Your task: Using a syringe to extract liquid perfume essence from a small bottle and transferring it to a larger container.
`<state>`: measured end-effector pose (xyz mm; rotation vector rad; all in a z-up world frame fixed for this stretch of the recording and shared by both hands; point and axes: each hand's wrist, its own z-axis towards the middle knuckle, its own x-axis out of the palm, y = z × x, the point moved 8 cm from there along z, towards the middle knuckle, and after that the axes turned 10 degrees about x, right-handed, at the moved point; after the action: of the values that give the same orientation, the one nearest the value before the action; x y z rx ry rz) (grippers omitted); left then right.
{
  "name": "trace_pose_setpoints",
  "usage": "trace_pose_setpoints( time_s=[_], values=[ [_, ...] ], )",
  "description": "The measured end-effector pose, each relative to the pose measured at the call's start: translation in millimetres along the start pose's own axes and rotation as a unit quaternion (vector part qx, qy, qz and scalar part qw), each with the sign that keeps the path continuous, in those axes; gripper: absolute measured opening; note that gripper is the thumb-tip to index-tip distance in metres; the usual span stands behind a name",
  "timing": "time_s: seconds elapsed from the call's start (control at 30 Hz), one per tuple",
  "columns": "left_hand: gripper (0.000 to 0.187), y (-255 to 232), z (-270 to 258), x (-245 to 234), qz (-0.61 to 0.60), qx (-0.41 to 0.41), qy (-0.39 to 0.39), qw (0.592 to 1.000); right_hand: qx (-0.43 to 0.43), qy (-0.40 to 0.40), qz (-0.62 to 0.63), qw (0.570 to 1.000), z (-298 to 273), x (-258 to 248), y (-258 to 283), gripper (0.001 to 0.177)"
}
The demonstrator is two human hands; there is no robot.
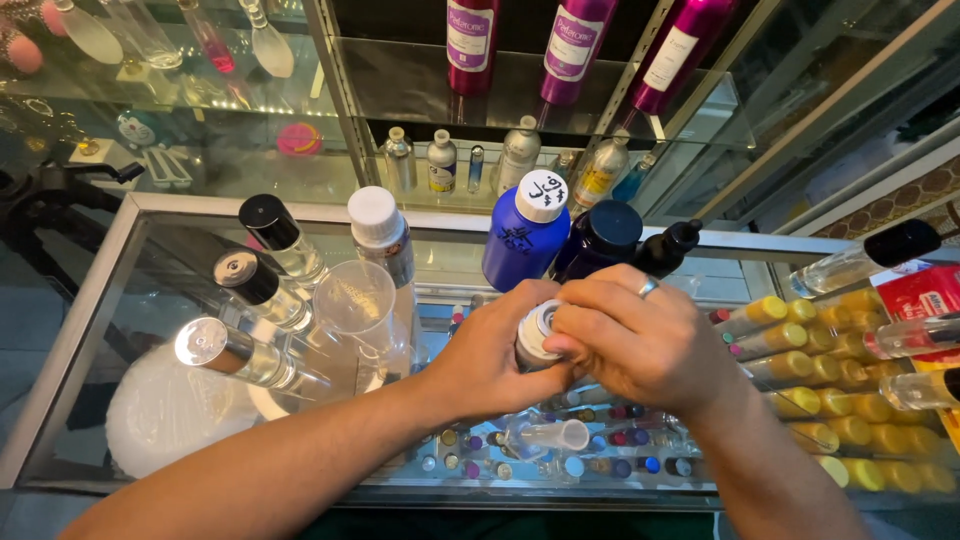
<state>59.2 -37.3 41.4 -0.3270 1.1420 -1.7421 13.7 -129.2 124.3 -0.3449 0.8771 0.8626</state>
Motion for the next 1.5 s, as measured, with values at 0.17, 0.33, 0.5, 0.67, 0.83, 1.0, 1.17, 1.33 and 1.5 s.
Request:
trace_pose_setpoints(
  time_s=[0.17,0.33,0.5,0.67,0.83,1.0,1.17,1.33,1.5],
  values=[
    [0.037,-3.1,1.2,2.6,0.004,0.024,0.015,1.0,-0.005,0.007,0.001,1.0,-4.1,3.1,-4.5,0.036],
    [0.041,10.8,-3.5,-0.3,0.018,-0.038,-0.025,0.999,-0.005,0.012,0.029,0.999,-6.6,4.2,-6.3,0.026],
    [0.046,17.4,-3.9,4.3,-0.006,-0.091,0.012,0.996,0.0,0.013,0.04,0.999,-7.0,5.2,-6.6,0.024],
    [0.044,16.3,-2.3,6.4,-0.022,-0.081,0.021,0.996,0.008,0.003,0.05,0.999,-4.0,4.4,-3.9,0.022],
    [0.042,16.5,-2.7,5.8,0.002,-0.086,0.028,0.996,0.008,-0.008,0.057,0.998,-5.0,3.6,-2.5,0.02],
    [0.04,15.5,-2.1,5.9,-0.007,-0.085,0.027,0.996,0.01,-0.011,0.053,0.998,-7.4,4.0,-3.6,0.021],
    [0.046,17.0,-7.3,2.6,-0.037,-0.063,-0.061,0.995,0.033,-0.086,0.073,0.993,-14.7,7.5,-13.4,0.018],
    [0.046,21.7,-7.0,3.5,-0.016,-0.072,-0.057,0.996,0.033,-0.099,0.081,0.991,-11.5,4.4,-12.5,0.021],
    [0.048,24.6,-8.6,4.7,-0.008,-0.071,-0.052,0.996,0.018,-0.112,0.083,0.99,-9.7,1.4,-11.5,0.02]
  ],
)
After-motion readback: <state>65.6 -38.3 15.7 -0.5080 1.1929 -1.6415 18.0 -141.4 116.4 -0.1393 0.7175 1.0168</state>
